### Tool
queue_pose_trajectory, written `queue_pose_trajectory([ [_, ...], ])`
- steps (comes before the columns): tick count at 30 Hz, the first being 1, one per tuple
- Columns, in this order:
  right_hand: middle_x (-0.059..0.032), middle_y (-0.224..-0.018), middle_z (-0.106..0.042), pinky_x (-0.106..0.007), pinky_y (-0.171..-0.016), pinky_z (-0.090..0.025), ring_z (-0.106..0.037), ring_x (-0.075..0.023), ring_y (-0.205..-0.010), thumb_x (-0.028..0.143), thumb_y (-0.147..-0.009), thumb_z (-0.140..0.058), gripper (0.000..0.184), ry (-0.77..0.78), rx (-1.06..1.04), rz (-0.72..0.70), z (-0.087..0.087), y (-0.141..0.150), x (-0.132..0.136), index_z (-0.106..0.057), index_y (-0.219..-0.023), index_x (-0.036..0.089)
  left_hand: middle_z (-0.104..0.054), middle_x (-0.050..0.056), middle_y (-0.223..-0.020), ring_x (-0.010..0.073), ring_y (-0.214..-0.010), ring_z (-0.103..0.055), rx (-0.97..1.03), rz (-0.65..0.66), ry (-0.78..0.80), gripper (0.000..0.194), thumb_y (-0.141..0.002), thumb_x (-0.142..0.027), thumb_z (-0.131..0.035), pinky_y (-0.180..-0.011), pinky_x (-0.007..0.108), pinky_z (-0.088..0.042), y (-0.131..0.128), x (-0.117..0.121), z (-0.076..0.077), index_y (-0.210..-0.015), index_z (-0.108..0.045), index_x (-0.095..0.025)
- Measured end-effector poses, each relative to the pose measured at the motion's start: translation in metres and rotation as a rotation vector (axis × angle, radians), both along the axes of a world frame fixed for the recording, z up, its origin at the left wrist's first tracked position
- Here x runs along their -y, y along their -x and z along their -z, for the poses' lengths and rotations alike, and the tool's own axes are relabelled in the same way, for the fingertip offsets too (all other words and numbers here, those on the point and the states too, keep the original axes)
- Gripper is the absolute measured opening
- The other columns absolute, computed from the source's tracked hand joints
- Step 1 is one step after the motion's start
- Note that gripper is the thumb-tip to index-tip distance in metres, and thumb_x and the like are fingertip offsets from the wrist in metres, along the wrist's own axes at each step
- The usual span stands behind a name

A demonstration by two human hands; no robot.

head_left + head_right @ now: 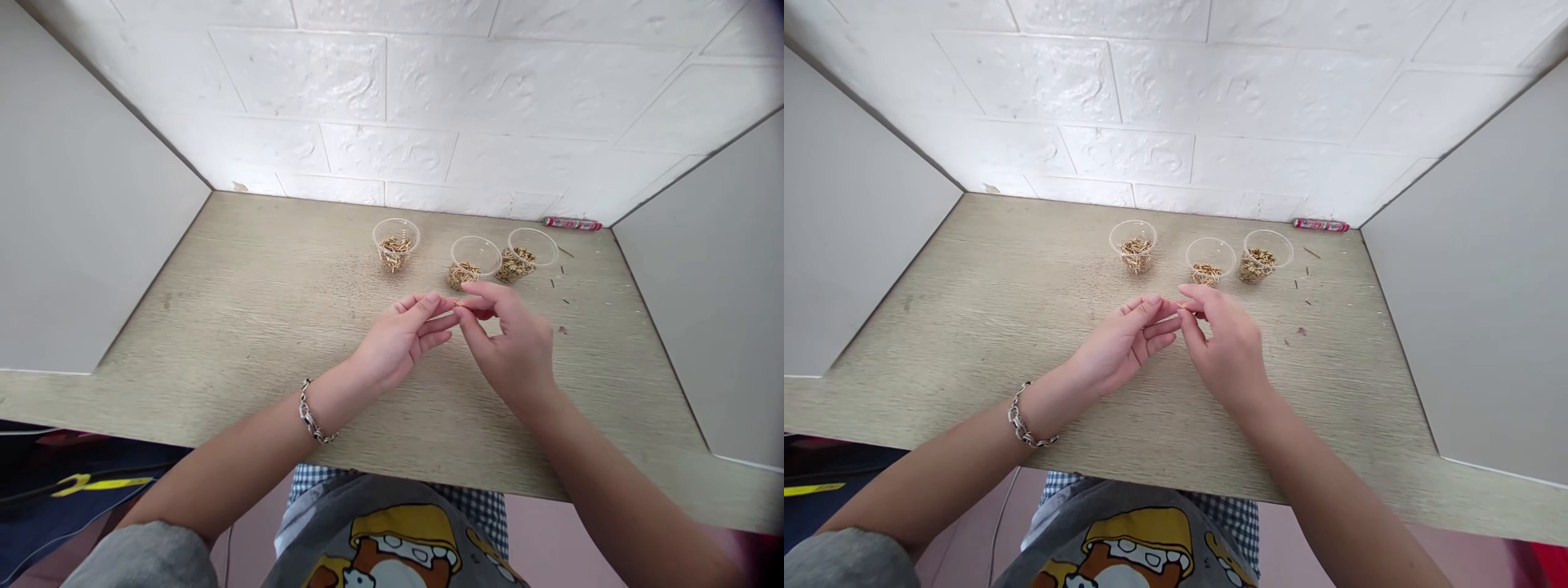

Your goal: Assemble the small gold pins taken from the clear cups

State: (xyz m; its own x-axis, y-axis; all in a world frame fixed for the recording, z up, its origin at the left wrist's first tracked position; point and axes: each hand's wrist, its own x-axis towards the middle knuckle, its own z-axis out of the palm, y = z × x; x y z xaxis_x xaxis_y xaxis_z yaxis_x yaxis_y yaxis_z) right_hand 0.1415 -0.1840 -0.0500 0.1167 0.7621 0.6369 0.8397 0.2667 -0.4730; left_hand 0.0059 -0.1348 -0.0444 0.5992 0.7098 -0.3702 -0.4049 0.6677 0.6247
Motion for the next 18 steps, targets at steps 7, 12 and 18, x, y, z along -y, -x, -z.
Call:
queue_pose_trajectory([
  [7,-0.0056,-0.083,-0.07,-0.03,-0.071,-0.051,-0.064,-0.0176,-0.078,0.016,-0.086,-0.051,0.015,-0.022,0.192,-0.016,0.004,-0.0003,-0.0069,-0.066,-0.09,0.017,-0.068,0.003,-0.085,0.0091,-0.081,-0.063,-0.018,-0.039,0.009,0.01,-0.082,-0.022,-0.06,-0.074,0.021,-0.048,-0.0019,-0.0013,0.0013,-0.079,-0.062,-0.013],
  [12,-0.0042,-0.08,-0.067,-0.031,-0.068,-0.05,-0.061,-0.0167,-0.074,0.017,-0.085,-0.052,0.017,0.031,0.128,-0.023,0.0057,-0.0025,-0.0097,-0.069,-0.085,0.02,-0.068,0.002,-0.085,0.0096,-0.082,-0.064,-0.054,-0.063,-0.008,0.01,-0.08,-0.022,-0.062,-0.071,0.019,-0.048,-0.0022,-0.0017,0.0017,-0.077,-0.062,-0.013],
  [18,-0.0034,-0.074,-0.063,-0.028,-0.061,-0.047,-0.058,-0.0143,-0.067,0.016,-0.081,-0.056,0.014,0.115,0.089,-0.035,-0.0006,-0.0044,-0.0077,-0.069,-0.081,0.019,-0.069,0.002,-0.081,0.0089,-0.077,-0.064,-0.068,-0.053,-0.017,0.011,-0.08,-0.023,-0.062,-0.071,0.019,-0.048,-0.0017,-0.0025,0.0033,-0.076,-0.061,-0.013],
])
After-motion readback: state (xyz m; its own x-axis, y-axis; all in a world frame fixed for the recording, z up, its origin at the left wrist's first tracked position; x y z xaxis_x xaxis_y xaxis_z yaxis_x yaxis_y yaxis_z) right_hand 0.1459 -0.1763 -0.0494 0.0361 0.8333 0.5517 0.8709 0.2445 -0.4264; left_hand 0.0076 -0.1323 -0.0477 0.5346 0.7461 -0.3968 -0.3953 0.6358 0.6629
